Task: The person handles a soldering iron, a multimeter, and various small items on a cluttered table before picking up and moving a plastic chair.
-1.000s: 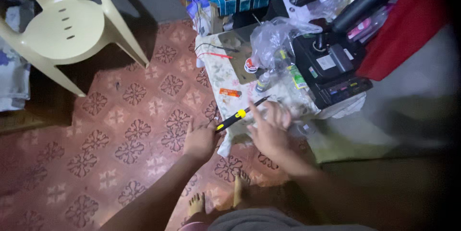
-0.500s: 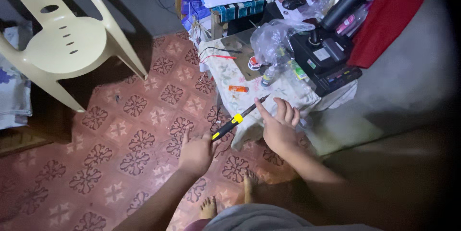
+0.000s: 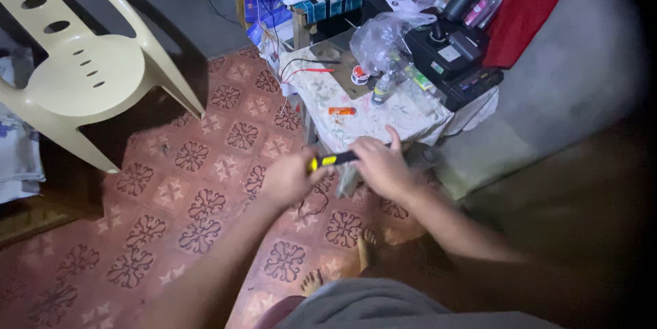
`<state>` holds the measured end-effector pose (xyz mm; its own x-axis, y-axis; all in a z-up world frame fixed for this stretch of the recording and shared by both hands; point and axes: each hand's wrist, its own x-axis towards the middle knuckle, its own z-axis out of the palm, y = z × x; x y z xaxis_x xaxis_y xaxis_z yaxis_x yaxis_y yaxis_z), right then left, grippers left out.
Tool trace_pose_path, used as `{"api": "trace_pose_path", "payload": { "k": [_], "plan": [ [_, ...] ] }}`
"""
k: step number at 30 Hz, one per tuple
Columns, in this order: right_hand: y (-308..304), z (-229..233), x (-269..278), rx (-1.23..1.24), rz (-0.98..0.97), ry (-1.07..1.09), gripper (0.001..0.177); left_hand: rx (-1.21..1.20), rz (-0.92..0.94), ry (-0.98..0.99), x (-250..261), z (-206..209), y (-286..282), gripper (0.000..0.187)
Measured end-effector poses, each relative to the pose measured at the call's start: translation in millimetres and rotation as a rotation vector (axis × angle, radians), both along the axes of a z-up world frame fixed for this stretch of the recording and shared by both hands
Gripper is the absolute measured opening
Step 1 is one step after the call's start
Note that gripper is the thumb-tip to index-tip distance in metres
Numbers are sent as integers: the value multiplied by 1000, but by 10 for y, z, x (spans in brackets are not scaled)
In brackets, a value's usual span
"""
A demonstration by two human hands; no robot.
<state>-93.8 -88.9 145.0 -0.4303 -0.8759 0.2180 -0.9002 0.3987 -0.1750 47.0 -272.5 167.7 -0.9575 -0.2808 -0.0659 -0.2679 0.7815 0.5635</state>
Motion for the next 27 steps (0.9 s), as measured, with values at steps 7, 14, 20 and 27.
{"api": "trace_pose_path", "payload": {
  "k": [7, 14, 20, 27],
  "plan": [
    [132, -24, 49, -325, -56, -43, 23, 252, 131, 403, -6, 60, -164, 51],
    [-9, -47, -159, -576, -20, -1090, 24, 399, 128, 219, -150, -3, 233, 44],
    [-225, 560, -108, -528, -59, -1271, 26, 206, -6, 327, -503, 46, 393, 44],
    [-283, 466, -452, -646, -295, -1556, 27, 91, -59, 90, -655, -21, 563, 85]
  ]
}}
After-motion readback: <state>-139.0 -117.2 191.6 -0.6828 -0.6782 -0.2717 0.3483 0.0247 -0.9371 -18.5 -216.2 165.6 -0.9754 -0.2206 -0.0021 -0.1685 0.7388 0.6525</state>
